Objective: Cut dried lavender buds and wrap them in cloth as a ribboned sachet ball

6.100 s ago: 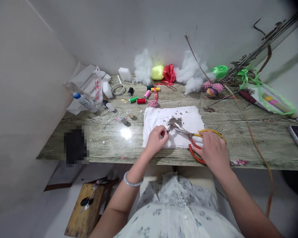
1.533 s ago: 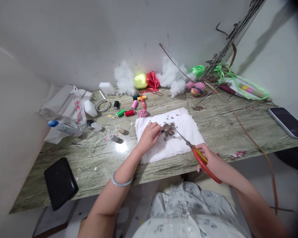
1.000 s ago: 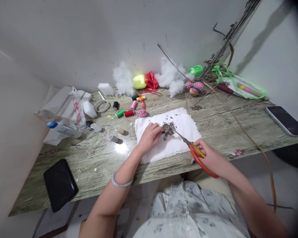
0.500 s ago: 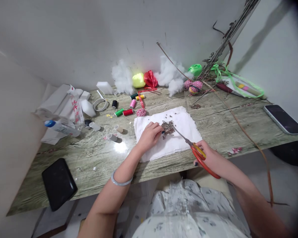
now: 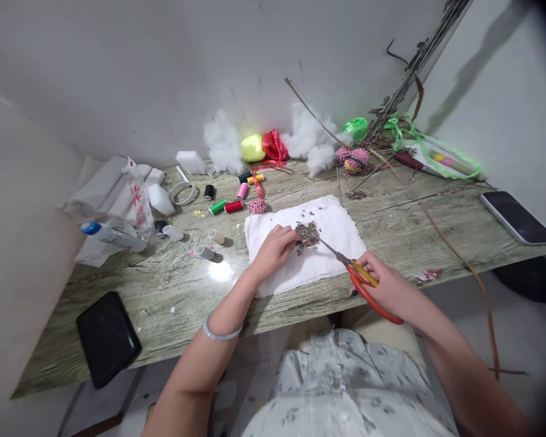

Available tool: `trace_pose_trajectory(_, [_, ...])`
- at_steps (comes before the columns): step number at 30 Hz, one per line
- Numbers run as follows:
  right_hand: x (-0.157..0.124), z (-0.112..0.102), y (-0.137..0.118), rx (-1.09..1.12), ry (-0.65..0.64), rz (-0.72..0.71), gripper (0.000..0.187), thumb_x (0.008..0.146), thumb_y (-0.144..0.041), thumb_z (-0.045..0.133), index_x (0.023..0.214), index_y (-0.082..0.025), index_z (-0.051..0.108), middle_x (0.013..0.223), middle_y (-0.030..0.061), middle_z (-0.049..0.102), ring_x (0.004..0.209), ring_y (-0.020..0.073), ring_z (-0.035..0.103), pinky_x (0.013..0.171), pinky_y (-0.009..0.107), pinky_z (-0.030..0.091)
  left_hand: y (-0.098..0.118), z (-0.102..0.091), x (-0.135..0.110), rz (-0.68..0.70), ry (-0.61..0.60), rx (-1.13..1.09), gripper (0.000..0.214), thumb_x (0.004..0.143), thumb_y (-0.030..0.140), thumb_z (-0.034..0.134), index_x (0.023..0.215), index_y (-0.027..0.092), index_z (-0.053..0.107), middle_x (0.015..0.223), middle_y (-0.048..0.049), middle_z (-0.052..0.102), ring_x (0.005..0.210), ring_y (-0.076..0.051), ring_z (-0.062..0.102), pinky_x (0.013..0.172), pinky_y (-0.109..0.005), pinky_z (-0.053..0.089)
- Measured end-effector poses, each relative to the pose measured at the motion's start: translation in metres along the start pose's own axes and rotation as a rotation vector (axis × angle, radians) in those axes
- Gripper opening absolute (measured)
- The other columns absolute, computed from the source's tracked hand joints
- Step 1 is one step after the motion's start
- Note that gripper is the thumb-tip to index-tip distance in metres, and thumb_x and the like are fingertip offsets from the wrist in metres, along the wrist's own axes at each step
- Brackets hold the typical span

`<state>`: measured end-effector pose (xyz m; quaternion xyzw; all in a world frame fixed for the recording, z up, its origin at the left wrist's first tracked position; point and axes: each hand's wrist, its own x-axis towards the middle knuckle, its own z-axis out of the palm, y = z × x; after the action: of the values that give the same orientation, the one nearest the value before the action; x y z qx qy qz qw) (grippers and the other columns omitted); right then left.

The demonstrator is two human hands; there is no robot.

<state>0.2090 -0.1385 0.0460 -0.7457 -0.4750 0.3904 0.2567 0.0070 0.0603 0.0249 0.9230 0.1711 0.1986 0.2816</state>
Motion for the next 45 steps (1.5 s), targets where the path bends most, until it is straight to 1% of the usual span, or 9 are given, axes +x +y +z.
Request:
trace_pose_trajectory(8, [0.001, -0.005, 0.011, -0.085, 0.071, 0.022, 0.016, 0.081, -0.036, 0.054, 0.085, -0.026, 0.041, 0.080, -0.0001, 0.069, 0.072, 0.0180, 0.066, 0.061, 0.026, 0.046, -0.002, 0.001, 0.000, -0.026, -0.011, 0.044, 0.019, 0.090, 0.015, 0.037, 0.088, 0.019, 0.056, 0.082, -0.0049, 0.056, 0.080, -0.019, 0.045, 0.075, -0.033, 0.036])
trace_pose_trajectory(15, [-0.004, 0.000, 0.013, -0.108, 0.037, 0.058, 0.042, 0.067, -0.030, 0.065, 0.099, -0.026, 0.039, 0.086, 0.0014, 0.070, 0.070, 0.0192, 0.066, 0.065, 0.028, 0.047, -0.003, 0.002, -0.001, -0.049, 0.025, -0.036, 0.013, 0.087, 0.015, 0.042, 0.085, 0.019, 0.054, 0.080, -0.0039, 0.055, 0.082, -0.020, 0.046, 0.077, -0.033, 0.037])
trace_pose_trajectory(19, [-0.005, 0.001, -0.001, -0.106, -0.020, 0.075, 0.037, 0.069, -0.031, 0.063, 0.097, -0.026, 0.040, 0.083, 0.0009, 0.071, 0.070, 0.0198, 0.066, 0.063, 0.027, 0.046, -0.002, 0.002, -0.001, -0.053, 0.015, -0.036, 0.013, 0.087, 0.016, 0.042, 0.086, 0.020, 0.054, 0.080, -0.0041, 0.055, 0.082, -0.020, 0.045, 0.076, -0.033, 0.037])
trace_pose_trajectory(22, [-0.003, 0.002, -0.008, -0.081, -0.001, 0.069, 0.032, 0.072, -0.033, 0.062, 0.095, -0.027, 0.040, 0.077, -0.0001, 0.071, 0.067, 0.0199, 0.066, 0.061, 0.027, 0.044, -0.001, 0.002, -0.001, -0.048, 0.013, -0.026, 0.013, 0.086, 0.014, 0.042, 0.086, 0.020, 0.053, 0.080, -0.0038, 0.055, 0.081, -0.020, 0.045, 0.076, -0.033, 0.037])
trace_pose_trajectory(28, [0.002, -0.001, -0.006, -0.132, 0.057, -0.032, 0.017, 0.080, -0.039, 0.055, 0.085, -0.026, 0.044, 0.076, -0.0015, 0.068, 0.065, 0.0173, 0.063, 0.059, 0.025, 0.042, -0.002, 0.001, -0.001, -0.036, 0.002, -0.002, 0.014, 0.085, 0.012, 0.042, 0.086, 0.020, 0.053, 0.080, -0.0036, 0.054, 0.081, -0.020, 0.044, 0.076, -0.033, 0.037])
trace_pose_trajectory(31, [0.004, -0.001, -0.003, -0.193, 0.058, -0.006, 0.017, 0.082, -0.039, 0.053, 0.083, -0.026, 0.042, 0.078, -0.0015, 0.067, 0.068, 0.0173, 0.063, 0.062, 0.026, 0.042, -0.003, 0.002, -0.001, -0.046, -0.001, 0.013, 0.014, 0.085, 0.013, 0.041, 0.087, 0.020, 0.054, 0.081, -0.0040, 0.055, 0.082, -0.020, 0.045, 0.076, -0.033, 0.038])
trace_pose_trajectory(37, [0.005, 0.002, 0.010, -0.203, 0.086, 0.113, 0.032, 0.077, -0.044, 0.059, 0.093, -0.026, 0.038, 0.081, 0.0017, 0.069, 0.071, 0.0210, 0.064, 0.064, 0.029, 0.043, -0.002, 0.002, 0.000, -0.056, 0.007, 0.054, 0.015, 0.086, 0.014, 0.041, 0.084, 0.020, 0.054, 0.081, -0.0044, 0.056, 0.081, -0.020, 0.045, 0.076, -0.034, 0.037])
trace_pose_trajectory(42, [0.002, 0.003, 0.017, -0.160, 0.074, 0.064, 0.043, 0.069, -0.042, 0.068, 0.098, -0.027, 0.039, 0.082, 0.0024, 0.069, 0.068, 0.0217, 0.065, 0.061, 0.029, 0.044, -0.001, 0.002, -0.001, -0.093, 0.046, -0.049, 0.015, 0.091, 0.021, 0.040, 0.082, 0.020, 0.052, 0.079, -0.0036, 0.056, 0.081, -0.020, 0.046, 0.078, -0.034, 0.038])
trace_pose_trajectory(45, [0.002, 0.005, 0.015, -0.167, 0.143, 0.019, 0.042, 0.068, -0.040, 0.068, 0.100, -0.027, 0.044, 0.082, 0.0027, 0.069, 0.066, 0.0211, 0.064, 0.057, 0.029, 0.043, 0.000, 0.002, -0.001, -0.157, 0.058, -0.151, 0.017, 0.092, 0.026, 0.040, 0.079, 0.020, 0.051, 0.077, -0.0024, 0.055, 0.082, -0.018, 0.048, 0.078, -0.032, 0.039])
